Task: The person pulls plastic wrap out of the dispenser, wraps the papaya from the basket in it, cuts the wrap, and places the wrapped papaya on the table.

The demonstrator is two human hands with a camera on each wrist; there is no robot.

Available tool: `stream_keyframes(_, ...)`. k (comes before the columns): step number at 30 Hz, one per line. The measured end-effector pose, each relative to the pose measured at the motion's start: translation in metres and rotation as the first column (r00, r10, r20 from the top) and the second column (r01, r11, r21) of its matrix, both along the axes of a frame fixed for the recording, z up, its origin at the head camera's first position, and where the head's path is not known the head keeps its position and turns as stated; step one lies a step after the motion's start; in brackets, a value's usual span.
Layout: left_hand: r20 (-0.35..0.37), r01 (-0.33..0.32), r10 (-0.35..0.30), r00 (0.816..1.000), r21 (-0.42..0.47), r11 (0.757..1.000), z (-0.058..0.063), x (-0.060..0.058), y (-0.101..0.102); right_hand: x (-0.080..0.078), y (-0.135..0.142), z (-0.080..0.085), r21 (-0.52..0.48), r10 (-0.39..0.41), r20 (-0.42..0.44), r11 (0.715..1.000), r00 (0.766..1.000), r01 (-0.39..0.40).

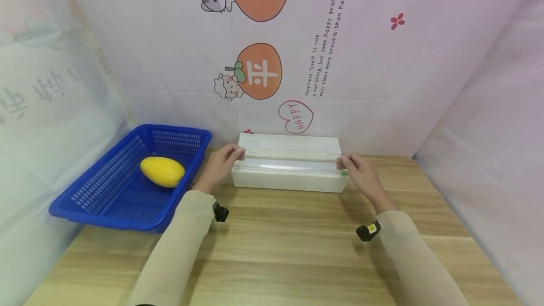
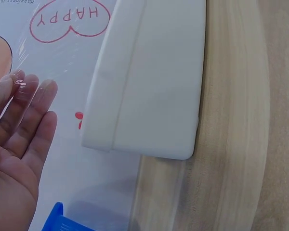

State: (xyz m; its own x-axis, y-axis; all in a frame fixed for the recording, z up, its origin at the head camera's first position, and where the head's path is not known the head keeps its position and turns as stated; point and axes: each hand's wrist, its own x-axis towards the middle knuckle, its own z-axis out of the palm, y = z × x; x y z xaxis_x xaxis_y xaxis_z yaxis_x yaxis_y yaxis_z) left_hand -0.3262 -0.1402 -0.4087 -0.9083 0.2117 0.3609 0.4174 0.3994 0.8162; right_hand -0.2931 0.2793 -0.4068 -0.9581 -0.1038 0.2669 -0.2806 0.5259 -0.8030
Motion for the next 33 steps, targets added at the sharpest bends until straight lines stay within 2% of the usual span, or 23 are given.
stream_keyframes(8,0.01,-0.014,0.014,1.0,0.006,1.0,0.008,0.004,0.001,0.002,-0.001,0.006,0.018,-0.003,-0.059,1.0,0.998,0.004)
stream_keyframes(19,0.001,-0.03,0.03,1.0,0.042,0.999,0.015,0.005,0.003,0.006,-0.003,0.014,-0.024,-0.007,-0.059,1.0,0.998,0.005)
stream_keyframes(33,-0.069,-0.042,0.049,0.996,0.094,0.995,0.023,0.008,0.008,0.008,-0.006,0.021,-0.083,-0.007,-0.118,0.997,0.993,-0.003)
